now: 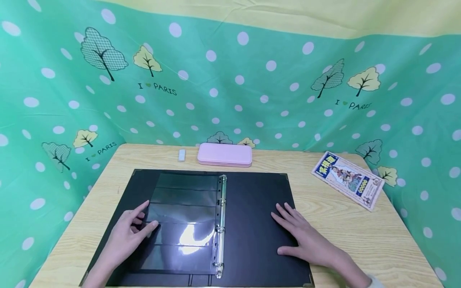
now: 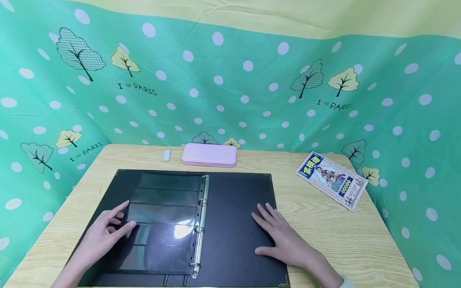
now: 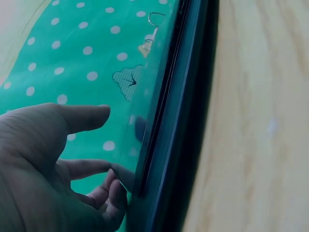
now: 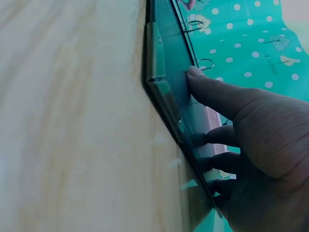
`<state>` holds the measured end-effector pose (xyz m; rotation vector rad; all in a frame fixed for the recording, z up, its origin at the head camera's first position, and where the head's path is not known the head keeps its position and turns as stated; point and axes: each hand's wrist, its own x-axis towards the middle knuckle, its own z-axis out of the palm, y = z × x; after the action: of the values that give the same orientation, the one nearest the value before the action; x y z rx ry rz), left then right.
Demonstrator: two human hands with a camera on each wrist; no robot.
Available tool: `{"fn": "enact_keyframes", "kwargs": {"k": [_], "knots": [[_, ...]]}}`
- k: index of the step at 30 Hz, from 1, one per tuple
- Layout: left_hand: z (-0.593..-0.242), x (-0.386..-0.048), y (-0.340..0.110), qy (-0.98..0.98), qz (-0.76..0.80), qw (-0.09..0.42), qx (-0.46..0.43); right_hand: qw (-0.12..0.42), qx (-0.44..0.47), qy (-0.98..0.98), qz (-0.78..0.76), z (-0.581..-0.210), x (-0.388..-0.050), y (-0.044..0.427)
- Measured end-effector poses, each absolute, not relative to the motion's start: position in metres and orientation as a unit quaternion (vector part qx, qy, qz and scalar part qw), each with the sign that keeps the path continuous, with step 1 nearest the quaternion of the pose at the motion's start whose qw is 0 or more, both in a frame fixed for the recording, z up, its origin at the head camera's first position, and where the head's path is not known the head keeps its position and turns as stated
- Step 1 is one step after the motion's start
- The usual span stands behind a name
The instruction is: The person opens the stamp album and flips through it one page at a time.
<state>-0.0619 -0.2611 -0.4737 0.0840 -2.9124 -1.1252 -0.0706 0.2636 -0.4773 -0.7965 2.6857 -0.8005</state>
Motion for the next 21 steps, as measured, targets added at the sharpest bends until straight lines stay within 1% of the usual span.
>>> {"fn": "enact_keyframes", "kwargs": {"k": [4,8,16,21], "knots": [[-0.4764,-0.0641,-0.2611,-0.945,-0.324,-0.021,0.022,0.112,-0.273,0.918,-0.266,-0.4761,-0.0694,0.2628],[-0.4783,-0.0654,-0.2597,-0.957,-0.288,-0.040,0.018,0.115,-0.272,0.919,-0.260,-0.4749,-0.0674,0.2618],[-0.4778,-0.0664,-0.2554,-0.961,-0.271,-0.042,0.023,0.120,-0.269,0.922,-0.250,-0.4721,-0.0654,0.2623],[-0.4778,-0.0657,-0.2547,-0.962,-0.268,-0.032,0.027,0.116,-0.269,0.926,-0.240,-0.4712,-0.0652,0.2610]]}}
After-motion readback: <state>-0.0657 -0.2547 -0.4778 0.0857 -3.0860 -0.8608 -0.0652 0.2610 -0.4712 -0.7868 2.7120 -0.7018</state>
